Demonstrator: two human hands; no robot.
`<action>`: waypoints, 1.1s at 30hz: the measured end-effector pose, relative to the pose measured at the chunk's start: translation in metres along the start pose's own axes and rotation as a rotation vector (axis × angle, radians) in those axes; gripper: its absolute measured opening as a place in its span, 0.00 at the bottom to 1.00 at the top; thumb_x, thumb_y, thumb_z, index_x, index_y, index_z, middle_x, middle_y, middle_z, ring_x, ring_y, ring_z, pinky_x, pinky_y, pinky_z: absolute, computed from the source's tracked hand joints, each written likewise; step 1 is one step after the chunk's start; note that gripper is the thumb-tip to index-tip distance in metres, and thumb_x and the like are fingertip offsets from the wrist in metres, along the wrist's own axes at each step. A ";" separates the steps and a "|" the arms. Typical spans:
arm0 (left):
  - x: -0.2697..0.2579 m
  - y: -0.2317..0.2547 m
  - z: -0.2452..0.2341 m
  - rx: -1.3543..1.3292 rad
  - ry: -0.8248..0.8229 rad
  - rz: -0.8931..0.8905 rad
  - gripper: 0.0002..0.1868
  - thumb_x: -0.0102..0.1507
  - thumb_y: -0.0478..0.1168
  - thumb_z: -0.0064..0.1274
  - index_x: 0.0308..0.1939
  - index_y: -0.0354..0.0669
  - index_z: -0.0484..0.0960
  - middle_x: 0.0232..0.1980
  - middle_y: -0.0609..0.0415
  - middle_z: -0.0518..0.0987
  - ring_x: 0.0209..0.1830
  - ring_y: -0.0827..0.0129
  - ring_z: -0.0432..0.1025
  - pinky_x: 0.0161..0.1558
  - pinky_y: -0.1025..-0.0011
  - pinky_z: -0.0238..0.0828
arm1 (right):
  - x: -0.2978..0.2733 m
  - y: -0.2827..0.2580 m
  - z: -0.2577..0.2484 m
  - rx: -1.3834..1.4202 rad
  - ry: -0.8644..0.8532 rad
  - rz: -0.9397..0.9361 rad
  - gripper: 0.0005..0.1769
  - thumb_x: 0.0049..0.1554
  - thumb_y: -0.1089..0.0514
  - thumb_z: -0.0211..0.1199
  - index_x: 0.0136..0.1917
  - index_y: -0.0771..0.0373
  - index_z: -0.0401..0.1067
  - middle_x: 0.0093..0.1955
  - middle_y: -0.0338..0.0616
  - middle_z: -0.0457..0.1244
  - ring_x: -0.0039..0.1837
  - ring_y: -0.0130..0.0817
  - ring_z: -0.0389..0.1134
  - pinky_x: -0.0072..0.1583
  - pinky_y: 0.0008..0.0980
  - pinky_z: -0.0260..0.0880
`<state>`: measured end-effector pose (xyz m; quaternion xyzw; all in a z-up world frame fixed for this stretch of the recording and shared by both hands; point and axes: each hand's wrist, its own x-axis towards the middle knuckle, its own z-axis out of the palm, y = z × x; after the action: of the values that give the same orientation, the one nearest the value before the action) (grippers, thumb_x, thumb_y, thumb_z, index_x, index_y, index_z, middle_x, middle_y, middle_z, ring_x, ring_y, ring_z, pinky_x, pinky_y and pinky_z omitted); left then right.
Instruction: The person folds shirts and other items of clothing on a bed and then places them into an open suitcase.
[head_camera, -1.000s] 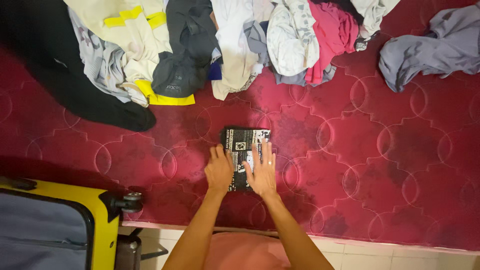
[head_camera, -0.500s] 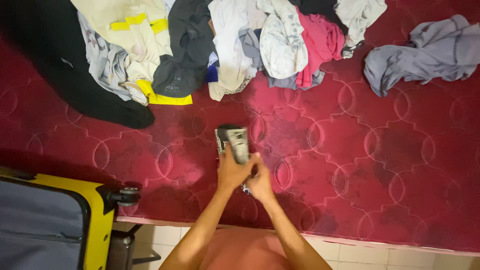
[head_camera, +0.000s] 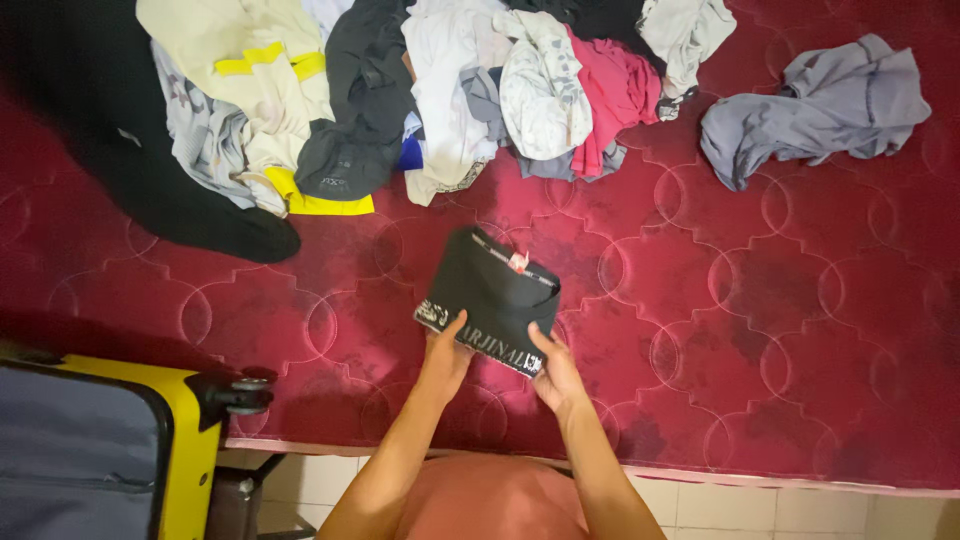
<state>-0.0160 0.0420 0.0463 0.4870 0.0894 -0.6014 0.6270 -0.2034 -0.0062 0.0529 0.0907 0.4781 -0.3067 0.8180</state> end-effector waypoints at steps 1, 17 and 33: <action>0.006 -0.010 -0.014 0.003 -0.015 -0.001 0.25 0.58 0.37 0.60 0.59 0.54 0.74 0.57 0.63 0.78 0.56 0.71 0.74 0.54 0.63 0.74 | 0.014 0.003 -0.018 -0.118 -0.015 -0.098 0.21 0.57 0.59 0.66 0.62 0.65 0.70 0.56 0.50 0.70 0.53 0.40 0.73 0.56 0.40 0.76; 0.075 0.015 -0.118 0.797 -0.026 0.005 0.21 0.59 0.35 0.59 0.56 0.32 0.83 0.51 0.50 0.86 0.49 0.69 0.79 0.53 0.71 0.75 | 0.047 0.002 -0.071 -0.404 0.103 -0.186 0.16 0.59 0.61 0.65 0.61 0.60 0.73 0.53 0.40 0.70 0.51 0.32 0.70 0.52 0.35 0.72; -0.029 0.089 -0.017 0.382 -0.255 -0.436 0.25 0.58 0.45 0.62 0.56 0.34 0.80 0.51 0.47 0.83 0.48 0.61 0.79 0.52 0.62 0.78 | -0.043 -0.008 -0.024 -0.086 -0.247 -0.182 0.30 0.57 0.56 0.58 0.72 0.63 0.65 0.65 0.50 0.66 0.63 0.42 0.69 0.65 0.41 0.68</action>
<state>0.0594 0.0558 0.1027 0.4860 -0.0024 -0.7837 0.3868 -0.2403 0.0161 0.0776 -0.0266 0.3931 -0.3675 0.8424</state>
